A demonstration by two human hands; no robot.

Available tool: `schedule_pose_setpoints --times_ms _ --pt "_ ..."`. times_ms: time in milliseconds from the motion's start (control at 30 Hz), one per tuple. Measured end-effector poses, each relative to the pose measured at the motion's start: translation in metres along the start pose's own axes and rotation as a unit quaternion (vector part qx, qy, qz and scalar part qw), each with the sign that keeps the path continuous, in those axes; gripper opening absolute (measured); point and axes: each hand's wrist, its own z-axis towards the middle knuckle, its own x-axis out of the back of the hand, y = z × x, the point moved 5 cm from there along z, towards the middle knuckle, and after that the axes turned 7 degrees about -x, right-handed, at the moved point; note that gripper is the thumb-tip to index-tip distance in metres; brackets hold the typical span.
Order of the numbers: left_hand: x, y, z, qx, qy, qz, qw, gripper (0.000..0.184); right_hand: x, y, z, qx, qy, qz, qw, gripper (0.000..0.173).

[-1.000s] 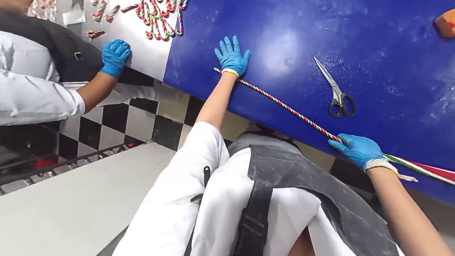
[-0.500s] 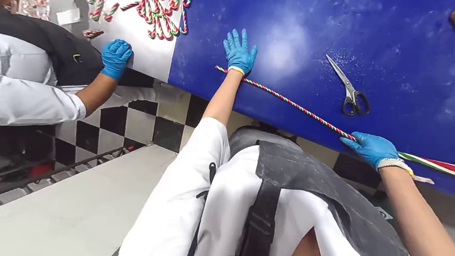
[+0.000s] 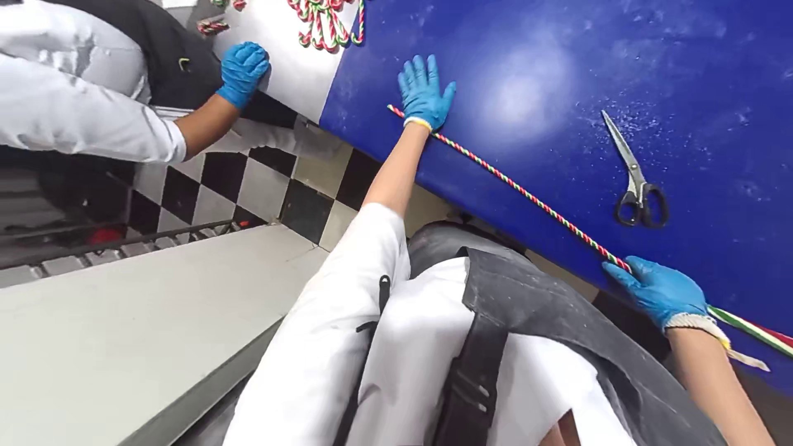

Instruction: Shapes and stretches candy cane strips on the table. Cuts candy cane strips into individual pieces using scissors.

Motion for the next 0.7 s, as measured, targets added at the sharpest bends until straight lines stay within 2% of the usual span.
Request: schedule_pose_setpoints --times_ms 33,100,167,233,267,333,400,467,600,700 --pt "0.000 0.009 0.007 0.003 -0.024 0.003 1.000 0.087 0.000 0.002 0.000 0.003 0.003 0.003 1.000 0.053" --pt "0.009 0.013 -0.016 0.031 -0.070 0.013 0.997 0.090 0.001 0.003 0.002 0.003 0.003 0.004 1.000 0.052" --pt "0.014 -0.005 -0.074 0.065 -0.073 0.008 0.995 0.089 0.000 0.001 0.001 0.005 0.002 0.007 1.000 0.053" --pt "0.011 -0.036 -0.133 0.087 -0.041 0.018 0.995 0.087 0.003 -0.003 -0.001 0.014 0.014 0.001 1.000 0.059" --pt "0.008 -0.052 -0.154 0.087 -0.032 0.031 0.995 0.086 0.007 -0.007 -0.004 0.022 0.043 0.003 0.999 0.062" --pt "0.003 -0.071 -0.163 0.076 -0.026 0.053 0.995 0.087 0.014 -0.013 -0.010 0.019 0.148 0.054 0.987 0.067" --pt "0.002 -0.071 -0.139 0.063 -0.018 0.050 0.997 0.087 0.023 -0.018 -0.004 -0.022 0.258 0.092 0.962 0.070" --pt "0.003 -0.062 -0.096 0.058 -0.007 0.035 0.998 0.088 0.036 -0.029 0.017 -0.090 0.288 0.090 0.949 0.063" --pt "0.003 -0.036 -0.019 0.071 0.011 0.027 0.997 0.093 0.088 -0.065 0.037 -0.201 0.149 0.036 0.968 0.052" --pt "0.004 -0.027 0.015 0.058 0.017 0.008 0.998 0.092 0.110 -0.072 0.057 -0.242 0.051 -0.016 0.969 0.054"
